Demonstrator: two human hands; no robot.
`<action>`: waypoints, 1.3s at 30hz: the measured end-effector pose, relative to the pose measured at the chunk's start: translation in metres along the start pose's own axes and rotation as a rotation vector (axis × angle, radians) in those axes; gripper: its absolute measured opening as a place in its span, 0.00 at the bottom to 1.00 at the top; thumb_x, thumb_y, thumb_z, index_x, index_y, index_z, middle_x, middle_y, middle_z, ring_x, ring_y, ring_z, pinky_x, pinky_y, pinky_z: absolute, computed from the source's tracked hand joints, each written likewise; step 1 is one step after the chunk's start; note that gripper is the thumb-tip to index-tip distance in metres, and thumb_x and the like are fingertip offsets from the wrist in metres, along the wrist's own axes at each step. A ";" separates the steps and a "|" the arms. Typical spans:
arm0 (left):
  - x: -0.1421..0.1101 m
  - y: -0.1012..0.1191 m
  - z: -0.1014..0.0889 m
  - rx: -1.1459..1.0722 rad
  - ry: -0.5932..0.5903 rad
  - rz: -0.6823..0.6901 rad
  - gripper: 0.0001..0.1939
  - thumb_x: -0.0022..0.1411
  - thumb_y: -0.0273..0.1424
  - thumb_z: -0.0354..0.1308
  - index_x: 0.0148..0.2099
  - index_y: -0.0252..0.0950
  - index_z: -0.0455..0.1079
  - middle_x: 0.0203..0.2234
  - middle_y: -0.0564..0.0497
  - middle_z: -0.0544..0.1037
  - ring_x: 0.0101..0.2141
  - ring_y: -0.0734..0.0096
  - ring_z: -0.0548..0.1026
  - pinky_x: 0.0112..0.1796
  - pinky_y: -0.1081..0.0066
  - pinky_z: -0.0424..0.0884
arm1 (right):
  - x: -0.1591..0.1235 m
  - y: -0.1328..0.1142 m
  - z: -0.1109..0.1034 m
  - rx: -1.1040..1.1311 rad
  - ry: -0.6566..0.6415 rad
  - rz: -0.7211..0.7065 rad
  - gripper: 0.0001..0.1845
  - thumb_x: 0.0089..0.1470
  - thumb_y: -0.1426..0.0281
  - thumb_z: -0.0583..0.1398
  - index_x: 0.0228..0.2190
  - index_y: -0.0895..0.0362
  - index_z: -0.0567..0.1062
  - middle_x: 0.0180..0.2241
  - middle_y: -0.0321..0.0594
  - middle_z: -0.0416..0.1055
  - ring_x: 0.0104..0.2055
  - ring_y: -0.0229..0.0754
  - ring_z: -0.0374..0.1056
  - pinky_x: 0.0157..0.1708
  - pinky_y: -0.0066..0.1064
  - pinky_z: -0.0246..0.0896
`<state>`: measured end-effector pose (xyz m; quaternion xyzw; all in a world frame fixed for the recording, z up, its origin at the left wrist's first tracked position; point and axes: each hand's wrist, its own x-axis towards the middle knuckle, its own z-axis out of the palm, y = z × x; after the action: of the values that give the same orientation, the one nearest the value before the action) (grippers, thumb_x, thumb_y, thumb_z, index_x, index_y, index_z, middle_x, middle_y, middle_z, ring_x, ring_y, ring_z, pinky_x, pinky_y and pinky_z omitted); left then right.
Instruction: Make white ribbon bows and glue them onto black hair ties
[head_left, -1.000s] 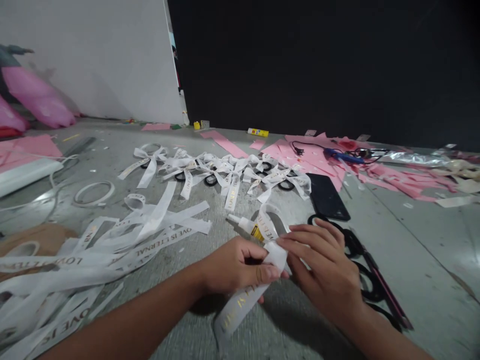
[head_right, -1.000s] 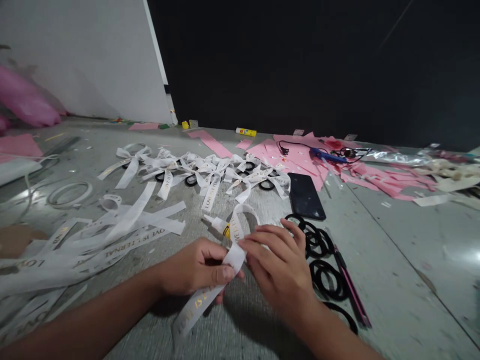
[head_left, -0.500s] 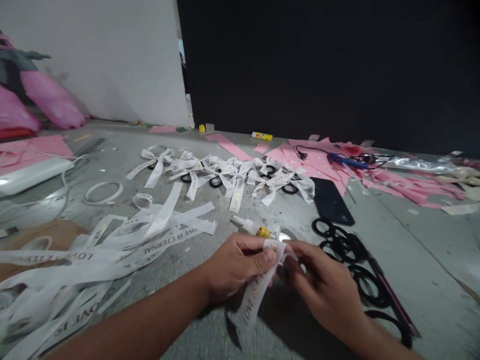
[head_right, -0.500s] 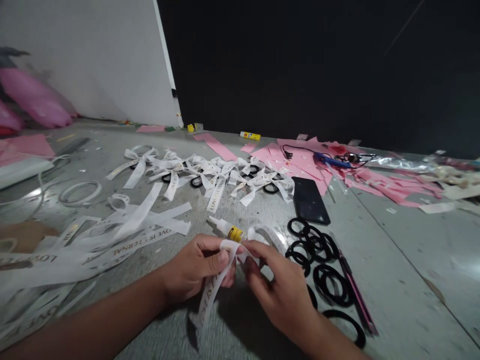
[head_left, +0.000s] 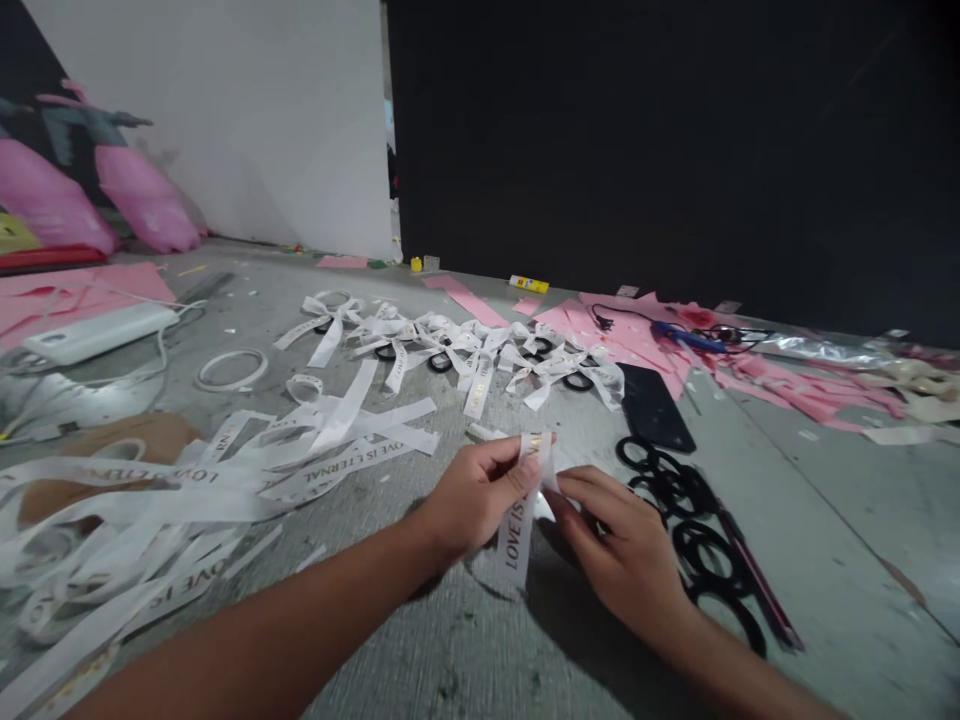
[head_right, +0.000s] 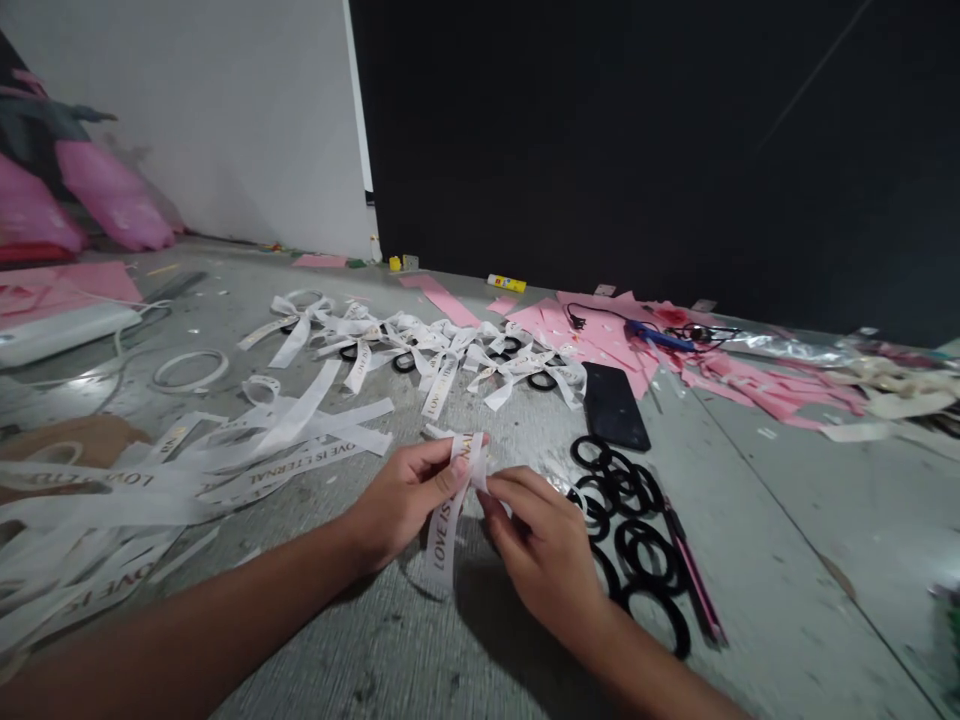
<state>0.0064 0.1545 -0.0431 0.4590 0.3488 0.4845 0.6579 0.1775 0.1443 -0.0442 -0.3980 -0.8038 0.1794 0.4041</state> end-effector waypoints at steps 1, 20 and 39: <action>0.000 -0.001 0.000 0.015 0.004 0.009 0.20 0.57 0.42 0.62 0.46 0.35 0.76 0.31 0.50 0.74 0.34 0.72 0.69 0.37 0.73 0.64 | 0.000 0.001 0.000 0.009 -0.001 -0.009 0.09 0.59 0.74 0.56 0.35 0.52 0.77 0.33 0.41 0.73 0.32 0.42 0.70 0.31 0.32 0.64; -0.002 -0.009 -0.003 0.320 -0.120 0.102 0.10 0.65 0.36 0.53 0.40 0.35 0.72 0.29 0.52 0.72 0.32 0.72 0.69 0.42 0.70 0.65 | 0.005 0.001 -0.001 0.199 -0.108 0.088 0.08 0.58 0.69 0.60 0.36 0.50 0.80 0.32 0.39 0.71 0.34 0.41 0.68 0.34 0.33 0.65; 0.002 -0.006 0.000 0.308 0.000 0.040 0.12 0.60 0.38 0.58 0.38 0.32 0.70 0.25 0.54 0.70 0.23 0.79 0.66 0.24 0.76 0.62 | 0.003 0.001 -0.002 0.421 -0.032 0.444 0.15 0.58 0.62 0.59 0.24 0.56 0.75 0.23 0.34 0.63 0.23 0.33 0.58 0.21 0.26 0.55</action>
<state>0.0091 0.1560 -0.0487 0.5614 0.4095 0.4384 0.5701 0.1783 0.1475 -0.0421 -0.4686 -0.6485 0.4322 0.4159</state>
